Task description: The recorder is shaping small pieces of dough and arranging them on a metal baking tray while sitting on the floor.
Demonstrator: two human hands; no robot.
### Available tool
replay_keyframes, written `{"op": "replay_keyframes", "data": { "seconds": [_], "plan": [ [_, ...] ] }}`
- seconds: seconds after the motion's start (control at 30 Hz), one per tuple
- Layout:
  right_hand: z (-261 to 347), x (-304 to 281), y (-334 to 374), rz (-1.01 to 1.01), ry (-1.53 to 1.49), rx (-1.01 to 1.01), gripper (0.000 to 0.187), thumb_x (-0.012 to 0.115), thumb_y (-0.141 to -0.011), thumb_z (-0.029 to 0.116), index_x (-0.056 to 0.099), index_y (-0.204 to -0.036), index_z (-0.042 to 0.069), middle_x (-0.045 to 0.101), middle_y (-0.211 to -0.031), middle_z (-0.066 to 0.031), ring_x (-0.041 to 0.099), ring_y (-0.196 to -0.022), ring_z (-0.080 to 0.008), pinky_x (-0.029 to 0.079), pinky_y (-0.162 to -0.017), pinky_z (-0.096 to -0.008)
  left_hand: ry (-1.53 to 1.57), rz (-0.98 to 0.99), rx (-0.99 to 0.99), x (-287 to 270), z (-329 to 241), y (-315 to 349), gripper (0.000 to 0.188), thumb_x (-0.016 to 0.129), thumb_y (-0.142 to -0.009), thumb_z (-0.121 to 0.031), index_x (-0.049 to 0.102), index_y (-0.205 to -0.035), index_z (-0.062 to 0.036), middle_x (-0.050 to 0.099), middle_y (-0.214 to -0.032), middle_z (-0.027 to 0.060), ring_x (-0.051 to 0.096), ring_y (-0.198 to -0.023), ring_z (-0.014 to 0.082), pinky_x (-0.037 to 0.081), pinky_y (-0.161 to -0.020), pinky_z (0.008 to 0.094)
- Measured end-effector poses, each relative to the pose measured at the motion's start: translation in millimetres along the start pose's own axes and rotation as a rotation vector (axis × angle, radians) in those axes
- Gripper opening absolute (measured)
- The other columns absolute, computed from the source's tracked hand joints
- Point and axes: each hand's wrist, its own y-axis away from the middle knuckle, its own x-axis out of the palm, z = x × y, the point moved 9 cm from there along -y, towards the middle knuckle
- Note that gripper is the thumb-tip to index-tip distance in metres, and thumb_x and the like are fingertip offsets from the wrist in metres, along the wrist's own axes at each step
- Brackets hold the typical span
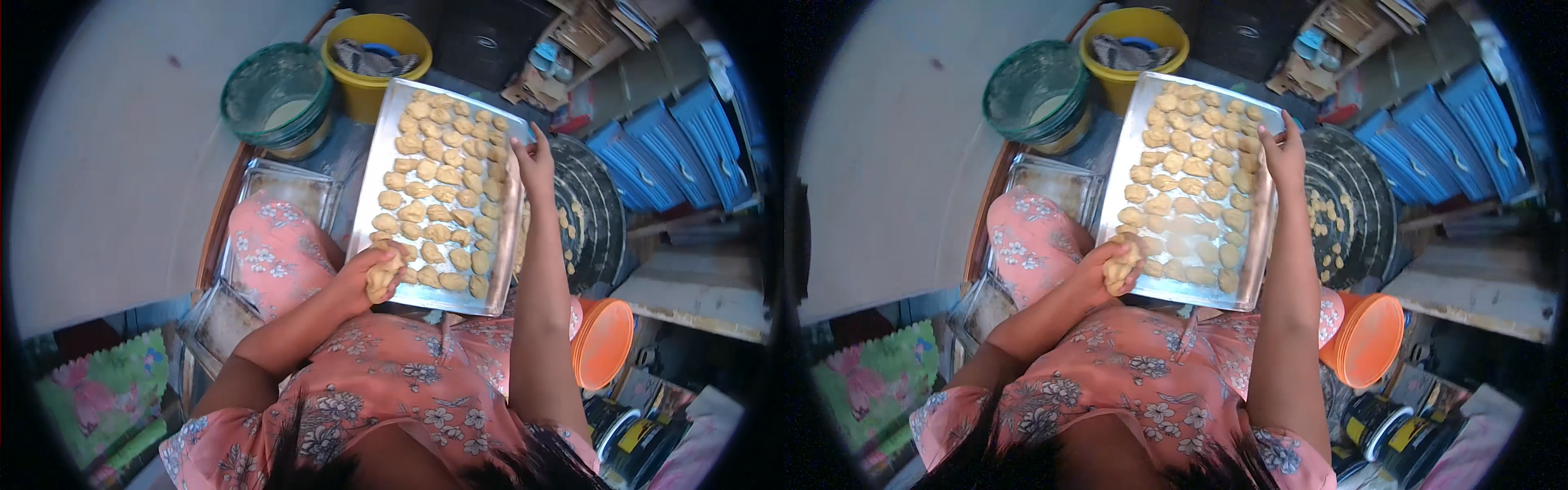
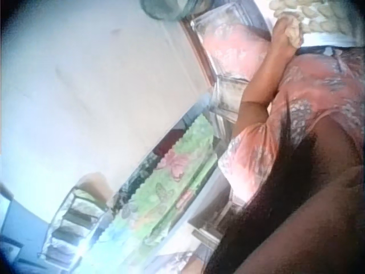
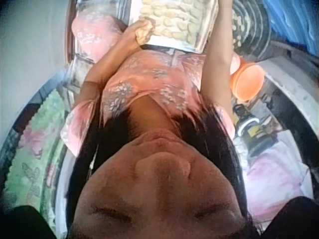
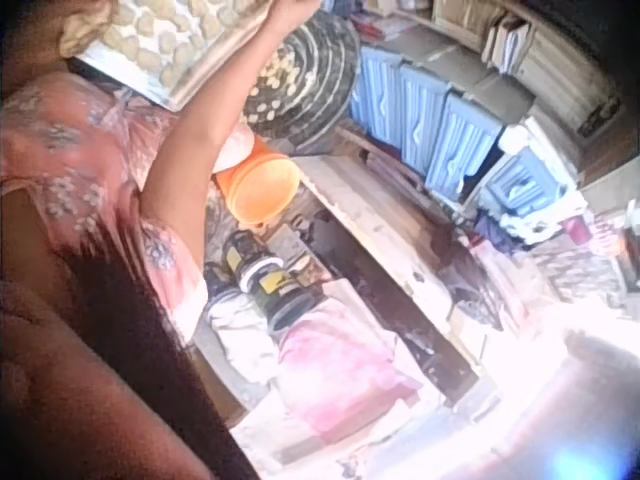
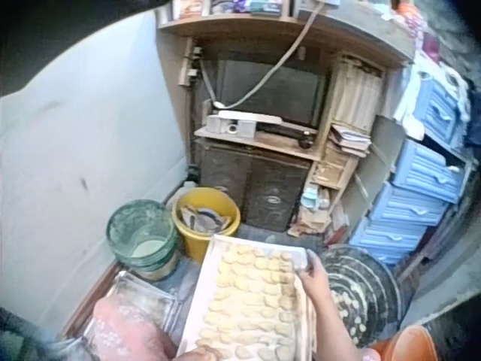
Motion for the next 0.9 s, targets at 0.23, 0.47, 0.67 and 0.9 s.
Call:
{"op": "replay_keyframes", "data": {
  "seconds": [0.23, 0.47, 0.67, 0.9],
  "plan": [
    [148.5, 118.8, 221.2, 0.587, -0.837, 0.174, 0.068, 0.059, -0.090, 0.034, 0.027, -0.145, 0.009, 0.036, -0.138, -0.0115, 0.038, -0.126, -0.0225, 0.033, -0.105, -0.0352, -1.214, -0.349, 1.154, 49.6, -86.4, 22.0, 0.031, 0.043, -0.097, -0.030, 0.055, -0.107, -0.0023, 0.060, -0.102, 0.0113, 0.054, -0.099, 0.0232, 0.044, -0.086, 0.0318],
    [115.2, 102.3, 187.6, 0.280, -1.658, 0.642, 0.041, 0.052, -0.093, 0.020, 0.043, -0.130, 0.007, 0.050, -0.126, -0.0144, 0.051, -0.114, -0.0278, 0.043, -0.101, -0.0440, -1.931, -0.348, 1.052, 120.6, -101.6, 39.9, 0.075, 0.055, -0.086, -0.051, 0.034, -0.141, -0.0046, 0.025, -0.148, 0.0219, 0.020, -0.137, 0.0417, 0.016, -0.108, 0.0560],
    [42.9, -26.0, 116.3, -0.192, -2.224, 0.587, 0.109, 0.066, -0.079, 0.051, -0.005, -0.147, 0.002, 0.006, -0.152, -0.0231, 0.004, -0.141, -0.0412, 0.012, -0.113, -0.0617, -0.982, -0.847, 1.309, -27.7, -212.9, 174.4, 0.060, 0.053, -0.090, -0.044, 0.048, -0.130, -0.0004, 0.041, -0.140, 0.0152, 0.038, -0.129, 0.0290, 0.025, -0.109, 0.0463],
    [191.8, 150.5, 206.9, 0.825, -1.267, 0.282, 0.057, 0.060, -0.089, 0.030, 0.041, -0.134, 0.001, 0.054, -0.123, -0.0159, 0.058, -0.103, -0.0229, 0.050, -0.087, -0.0415, 0.121, -1.399, 0.871, -434.3, -112.6, 245.7, 0.039, 0.059, -0.087, -0.031, 0.058, -0.115, -0.0044, 0.057, -0.105, 0.0083, 0.052, -0.094, 0.0182, 0.042, -0.079, 0.0423]
  ]
}}
